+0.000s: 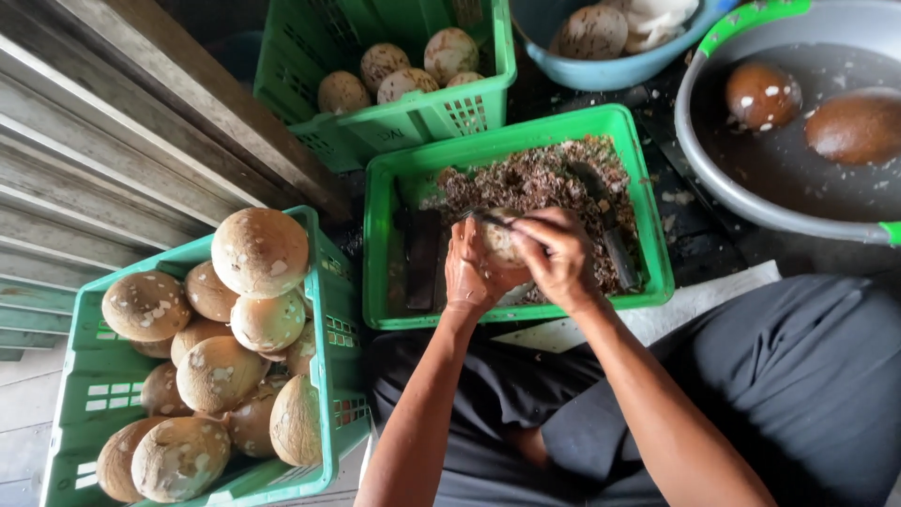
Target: The person sits cross-legged on the floor and uses a knife to peel the outer skin of a round fruit. The peels fall into a green tray below. The person rotates the fruit to remove the skin in sections.
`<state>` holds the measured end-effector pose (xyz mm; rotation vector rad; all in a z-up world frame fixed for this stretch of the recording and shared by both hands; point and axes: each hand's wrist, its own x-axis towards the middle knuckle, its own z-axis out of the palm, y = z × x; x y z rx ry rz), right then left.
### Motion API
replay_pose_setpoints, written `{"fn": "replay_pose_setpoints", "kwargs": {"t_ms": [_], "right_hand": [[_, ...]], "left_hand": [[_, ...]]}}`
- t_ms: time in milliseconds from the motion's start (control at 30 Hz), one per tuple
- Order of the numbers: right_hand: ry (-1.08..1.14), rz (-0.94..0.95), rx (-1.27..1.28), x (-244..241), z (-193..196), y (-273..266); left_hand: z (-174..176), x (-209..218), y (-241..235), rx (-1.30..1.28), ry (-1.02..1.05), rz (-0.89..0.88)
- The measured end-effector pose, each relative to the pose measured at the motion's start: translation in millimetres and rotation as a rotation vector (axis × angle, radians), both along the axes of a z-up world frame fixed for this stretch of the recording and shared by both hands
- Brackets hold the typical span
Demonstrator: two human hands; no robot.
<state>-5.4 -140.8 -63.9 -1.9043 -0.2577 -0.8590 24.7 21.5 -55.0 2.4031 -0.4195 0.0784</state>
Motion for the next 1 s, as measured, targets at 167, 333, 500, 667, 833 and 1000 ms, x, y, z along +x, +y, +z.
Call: {"fn": "replay_pose_setpoints", "kwargs": {"t_ms": [167, 333, 500, 667, 833, 1000], "right_hand": [[-0.014, 0.059, -0.17, 25, -4, -5], [0.072, 0.214, -0.181, 16, 39, 4], [0.145, 0.1, -0.027, 64, -48, -30], [0.189, 0.094, -0.012, 20, -9, -12], [0.146, 0.17, 0.05, 8, 13, 2], [-0.004, 0.103, 0.149, 17, 20, 4]], "left_hand": [[2, -3, -10, -0.015, 0.038, 0.103], [16, -4, -14, -0.058, 0.09, 0.128], [11, -7, -12, -0.014, 0.085, 0.146], [19, -24, -9, -0.015, 0.081, 0.094], [20, -24, -17, -0.008, 0.078, 0.142], [17, -15, -20, 0.017, 0.05, 0.178]]}}
